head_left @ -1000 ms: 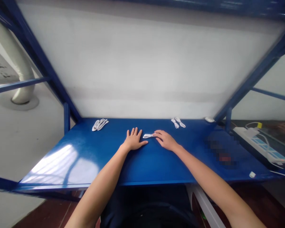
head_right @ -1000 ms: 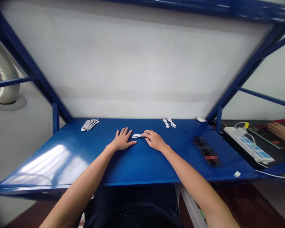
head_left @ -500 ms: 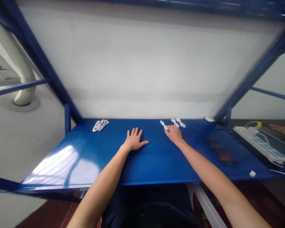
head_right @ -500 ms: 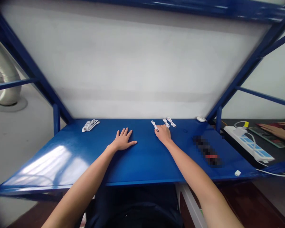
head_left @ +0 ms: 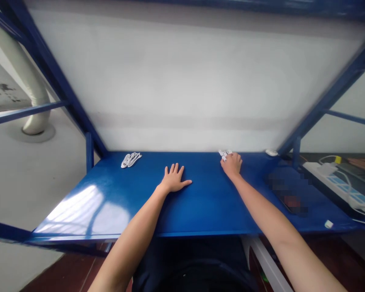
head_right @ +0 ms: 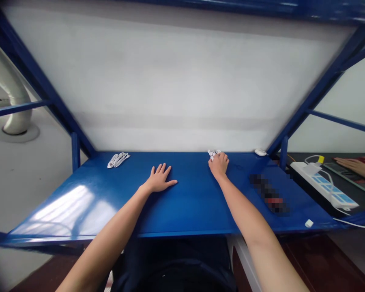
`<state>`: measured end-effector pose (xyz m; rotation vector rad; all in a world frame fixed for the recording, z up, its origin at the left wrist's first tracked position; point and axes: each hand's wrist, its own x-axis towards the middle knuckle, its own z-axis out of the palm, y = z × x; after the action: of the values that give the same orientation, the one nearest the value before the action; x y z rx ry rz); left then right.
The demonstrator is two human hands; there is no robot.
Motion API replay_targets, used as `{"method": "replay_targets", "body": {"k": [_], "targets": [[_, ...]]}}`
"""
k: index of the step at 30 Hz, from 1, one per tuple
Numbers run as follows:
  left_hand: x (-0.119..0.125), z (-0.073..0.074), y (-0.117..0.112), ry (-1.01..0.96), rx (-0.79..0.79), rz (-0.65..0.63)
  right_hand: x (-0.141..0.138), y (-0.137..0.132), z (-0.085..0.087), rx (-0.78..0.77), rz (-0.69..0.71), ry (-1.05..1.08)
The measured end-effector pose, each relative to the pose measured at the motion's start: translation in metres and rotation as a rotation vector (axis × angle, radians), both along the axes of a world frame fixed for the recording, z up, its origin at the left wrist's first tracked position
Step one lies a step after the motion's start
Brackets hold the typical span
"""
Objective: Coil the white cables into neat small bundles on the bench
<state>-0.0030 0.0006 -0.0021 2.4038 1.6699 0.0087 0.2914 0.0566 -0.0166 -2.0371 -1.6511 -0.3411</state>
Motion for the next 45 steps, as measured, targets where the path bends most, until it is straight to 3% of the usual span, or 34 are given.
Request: {"method": "replay_targets", "body": {"k": [10,19,22,26,29,33,45], "targets": [[0.0,0.0,0.0,-0.006,-0.005,0.003,0.002,0.001,-0.002,0.017,0.003,-0.019],[0.0,-0.001,0.005,-0.059,-0.027,0.035,0.004,-0.006,-0.006,0.103,0.111,0.052],[-0.018,-0.001,0.016,-0.075,0.029,0.233,0.003,-0.014,-0.005,0.134,0.122,0.072],[-0.07,0.002,0.029,0.023,0.25,0.632,-0.008,-0.023,-0.002,0.074,0.193,0.02],[-0.11,0.003,0.032,0.049,0.364,0.731,-0.019,-0.027,-0.002,0.025,0.275,-0.046],[-0.131,0.0,0.034,0.058,0.454,0.709,-0.025,-0.028,-0.003,0.019,0.308,-0.045],[-0.121,0.003,0.031,0.105,0.434,0.56,-0.021,-0.025,-0.005,0.017,0.338,-0.046]]}}
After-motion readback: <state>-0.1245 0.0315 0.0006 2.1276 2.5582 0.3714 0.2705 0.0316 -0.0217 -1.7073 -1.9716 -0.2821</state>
